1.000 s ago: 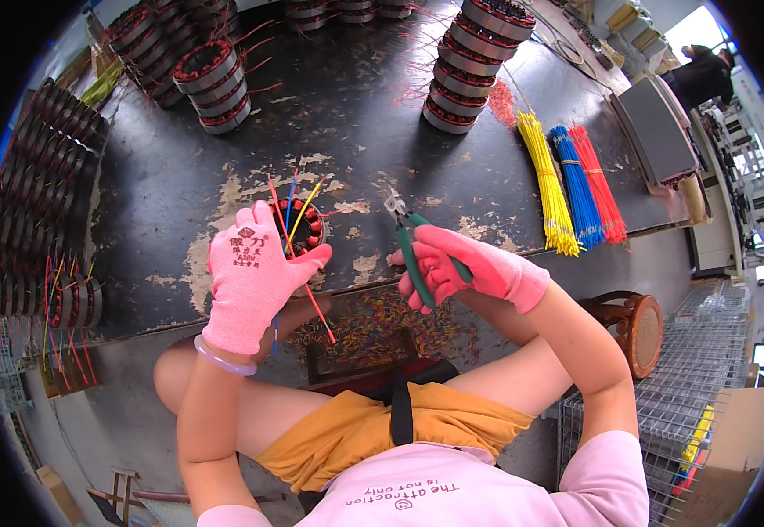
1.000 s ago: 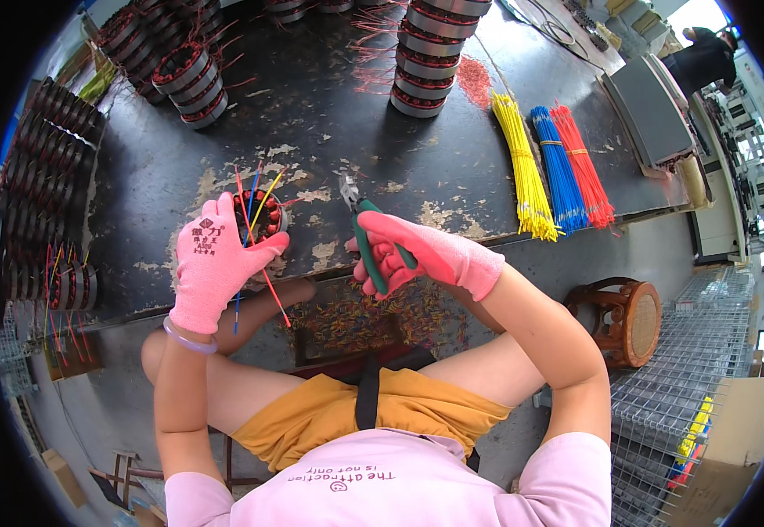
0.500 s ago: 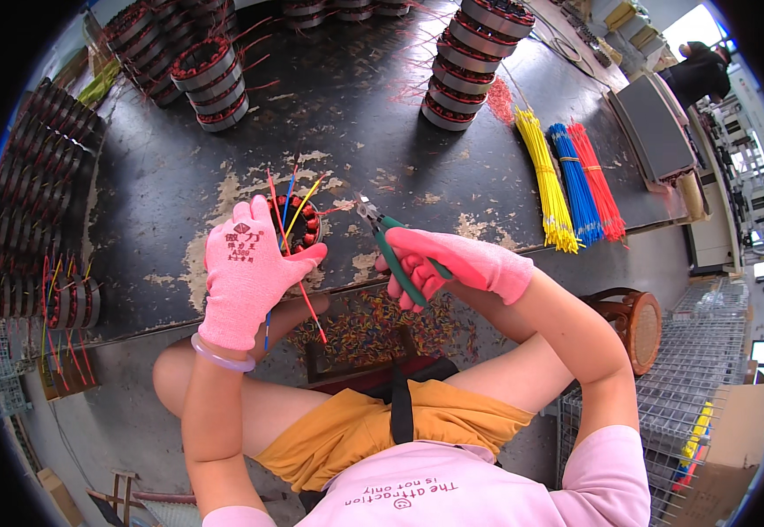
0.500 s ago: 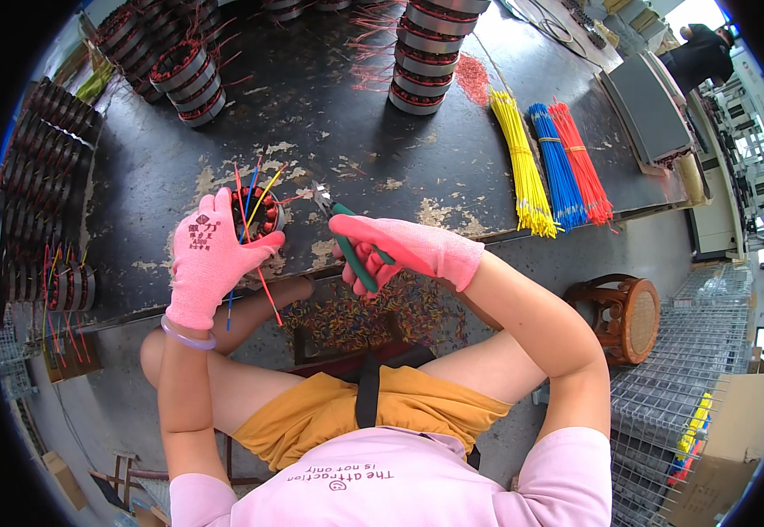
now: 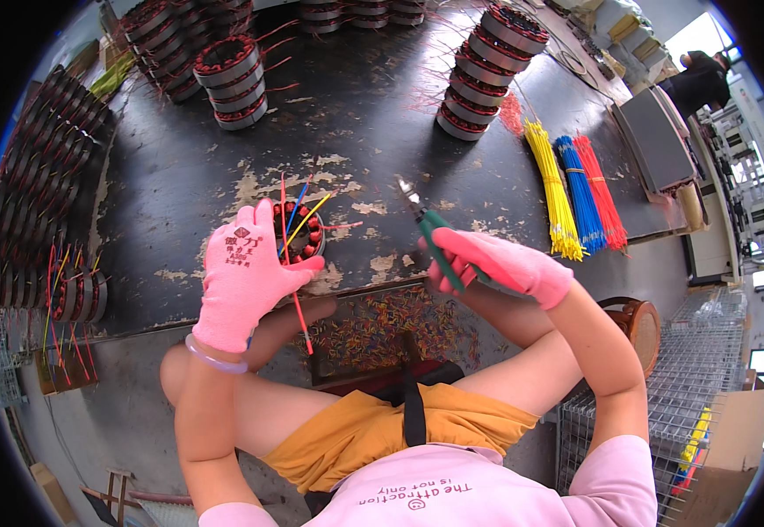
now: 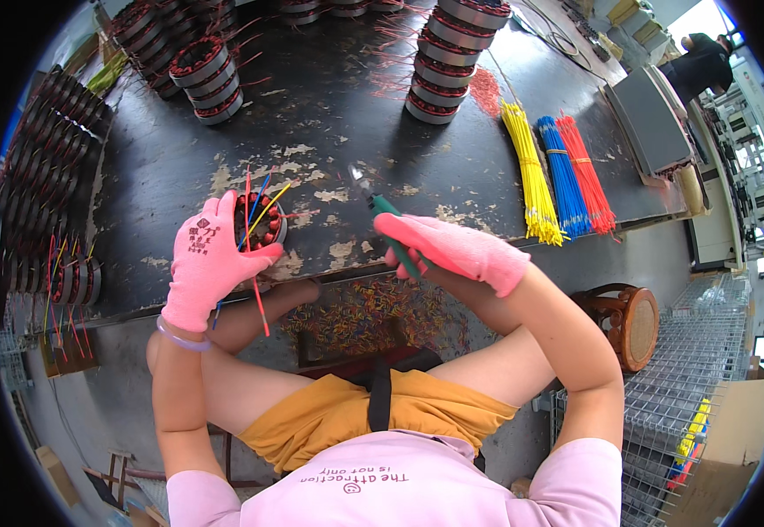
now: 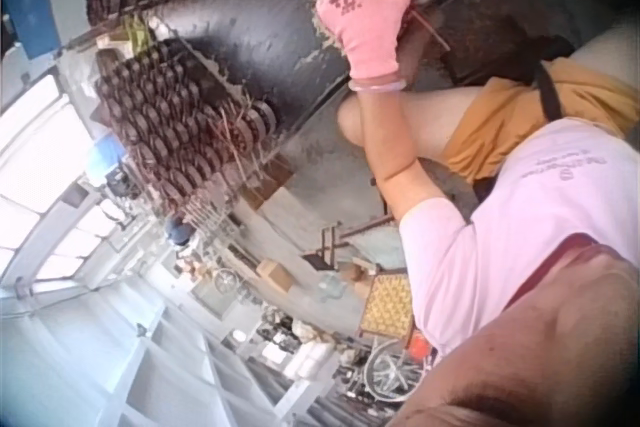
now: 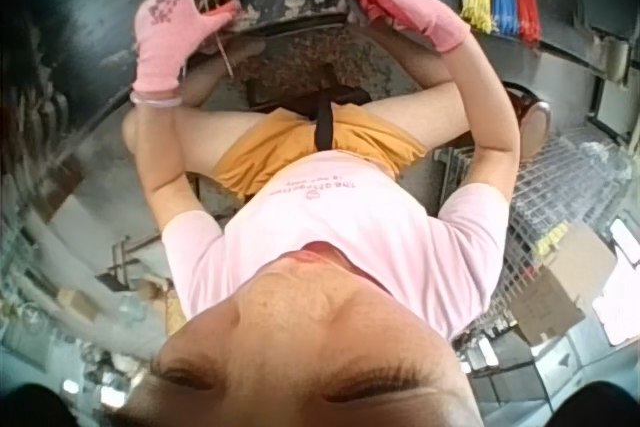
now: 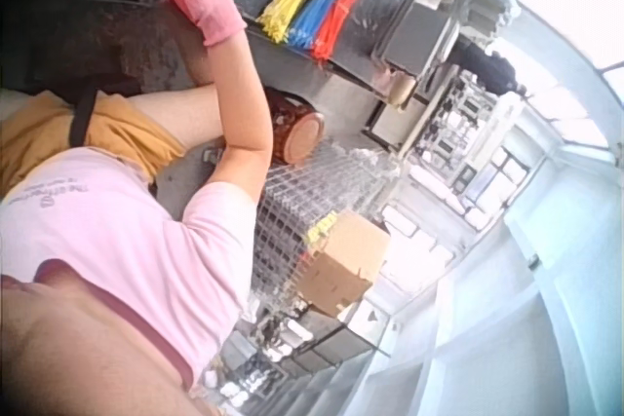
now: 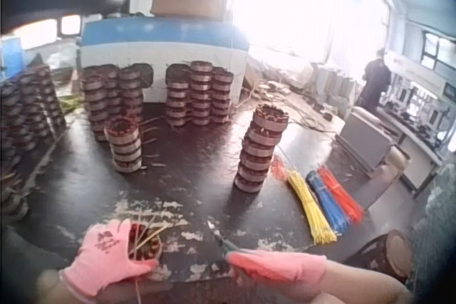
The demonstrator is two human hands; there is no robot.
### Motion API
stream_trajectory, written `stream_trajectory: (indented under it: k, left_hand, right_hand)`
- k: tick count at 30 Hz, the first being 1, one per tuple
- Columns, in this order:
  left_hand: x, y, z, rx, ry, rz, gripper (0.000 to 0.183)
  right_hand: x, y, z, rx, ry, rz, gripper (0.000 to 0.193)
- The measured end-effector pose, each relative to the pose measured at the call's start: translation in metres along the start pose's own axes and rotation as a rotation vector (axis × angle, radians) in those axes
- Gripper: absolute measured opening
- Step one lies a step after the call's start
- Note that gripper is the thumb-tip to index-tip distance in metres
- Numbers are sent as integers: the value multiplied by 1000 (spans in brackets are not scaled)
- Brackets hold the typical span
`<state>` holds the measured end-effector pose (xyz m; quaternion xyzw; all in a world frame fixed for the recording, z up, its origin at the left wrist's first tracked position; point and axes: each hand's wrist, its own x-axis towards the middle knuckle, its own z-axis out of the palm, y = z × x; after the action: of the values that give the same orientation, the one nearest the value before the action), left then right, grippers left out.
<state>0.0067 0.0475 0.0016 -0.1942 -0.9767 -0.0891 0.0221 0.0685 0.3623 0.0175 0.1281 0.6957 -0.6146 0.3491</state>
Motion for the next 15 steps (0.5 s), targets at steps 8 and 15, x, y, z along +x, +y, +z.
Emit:
stream_trajectory:
  k: [8,15]
  left_hand:
    - [-47,-95,-38,-26,-118,-57,97]
    - [-59,-127,-36,-33,-77,-104,96]
  right_hand:
    - [127,-99,96,-1252,483,-533,78]
    - [254,-104,172,-1165,776,-734,76]
